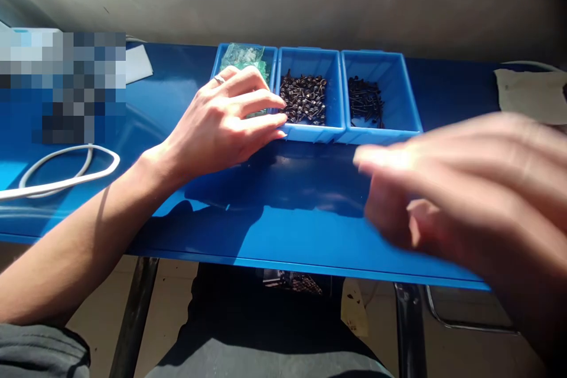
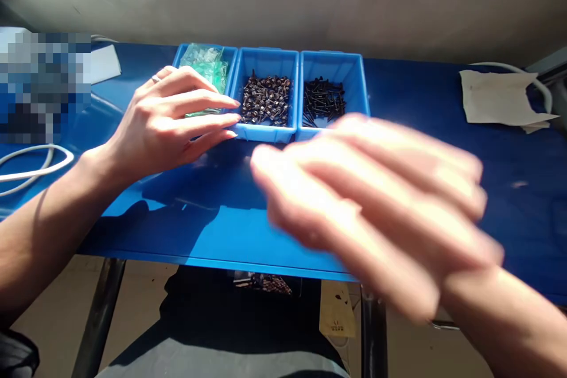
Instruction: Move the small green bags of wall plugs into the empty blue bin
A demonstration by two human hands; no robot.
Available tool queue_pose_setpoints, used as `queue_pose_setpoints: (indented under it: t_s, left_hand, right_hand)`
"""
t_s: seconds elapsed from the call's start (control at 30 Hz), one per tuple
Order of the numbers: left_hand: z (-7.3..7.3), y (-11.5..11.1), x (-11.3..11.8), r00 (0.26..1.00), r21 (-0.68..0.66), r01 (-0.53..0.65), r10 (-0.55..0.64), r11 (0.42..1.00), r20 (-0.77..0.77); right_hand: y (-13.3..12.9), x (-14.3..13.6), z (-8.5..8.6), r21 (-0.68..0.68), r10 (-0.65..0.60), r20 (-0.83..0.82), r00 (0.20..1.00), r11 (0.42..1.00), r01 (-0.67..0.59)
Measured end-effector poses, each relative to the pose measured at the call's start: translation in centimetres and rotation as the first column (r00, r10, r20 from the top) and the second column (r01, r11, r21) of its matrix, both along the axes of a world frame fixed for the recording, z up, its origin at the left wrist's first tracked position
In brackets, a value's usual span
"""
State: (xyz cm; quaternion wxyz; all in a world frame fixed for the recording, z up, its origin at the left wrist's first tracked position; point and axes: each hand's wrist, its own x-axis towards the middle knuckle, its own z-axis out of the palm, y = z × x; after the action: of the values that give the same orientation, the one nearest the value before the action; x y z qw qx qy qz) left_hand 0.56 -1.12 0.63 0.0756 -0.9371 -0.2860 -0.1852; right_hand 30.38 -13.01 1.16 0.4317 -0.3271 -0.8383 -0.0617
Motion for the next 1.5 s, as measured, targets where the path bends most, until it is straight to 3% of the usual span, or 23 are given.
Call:
queue_pose_setpoints:
  t_s: [0.03, 0.13, 0.27, 0.37, 0.47, 0.63, 0.8, 0.97, 1.2, 1.3, 1.5]
  left_hand:
    - [-0.1, 0.1, -0.1, 1.0, -0.006, 0.006, -0.006, 1.0, 0.013]
    - [-0.5, 0.2, -0.5, 0.998, 0.013, 0.052, -0.053, 0.999, 0.042]
    - [-0.8, 0.3, -0.7, 0.992, 0.037, 0.092, -0.095, 0.995, 0.081]
    - [-0.8, 0.0, -0.6, 0.991, 0.037, 0.084, -0.088, 0.996, 0.1]
    - [-0.6, -0.4, -0.5, 0.992, 0.085, 0.074, -0.082, 0.994, 0.099]
    - [-0.2, -1.1, -0.4, 0.984, 0.281, 0.102, -0.139, 0.954, 0.115]
    - [0.0, -1.3, -0.2, 0.974, 0.368, 0.159, -0.207, 0.916, 0.093]
    - [-0.5, -1.0, -0.4, 0.974, 0.352, 0.148, -0.198, 0.924, 0.109]
    - [-0.7, -1.3, -0.7, 0.978, 0.286, 0.144, -0.18, 0.948, 0.104]
    - [-0.7, -1.2, -0.6, 0.977, 0.292, 0.146, -0.184, 0.945, 0.105]
    - [-0.8, -0.9, -0.4, 0.971, 0.333, 0.159, -0.207, 0.929, 0.116]
  right_hand:
    - [3.0, 1.0, 1.3, 0.096, 0.022, 0.216, 0.976, 0.994, -0.044]
    - [8.8, 2.4, 2.5, 0.331, -0.092, 0.353, 0.931, 0.943, -0.032]
    - [9.2, 1.9, 0.3, 0.515, -0.138, 0.417, 0.898, 0.85, -0.109]
    - [8.7, 1.6, -1.0, 0.449, -0.169, 0.455, 0.874, 0.891, -0.062]
    - [9.0, 1.8, -1.3, 0.385, -0.111, 0.483, 0.869, 0.918, -0.097]
    - [8.9, 1.8, -1.7, 0.385, -0.059, 0.392, 0.918, 0.917, -0.105]
    - [8.0, 0.5, -2.1, 0.375, -0.05, 0.381, 0.923, 0.921, -0.105]
    - [8.3, 0.1, -2.1, 0.422, -0.052, 0.323, 0.945, 0.902, -0.095]
    - [8.2, 0.2, -3.1, 0.223, -0.018, 0.307, 0.952, 0.973, -0.053]
    - [7.8, -0.3, -3.4, 0.218, -0.011, 0.275, 0.961, 0.975, -0.052]
    - [7.3, -0.9, -2.4, 0.145, -0.038, 0.346, 0.937, 0.989, -0.013]
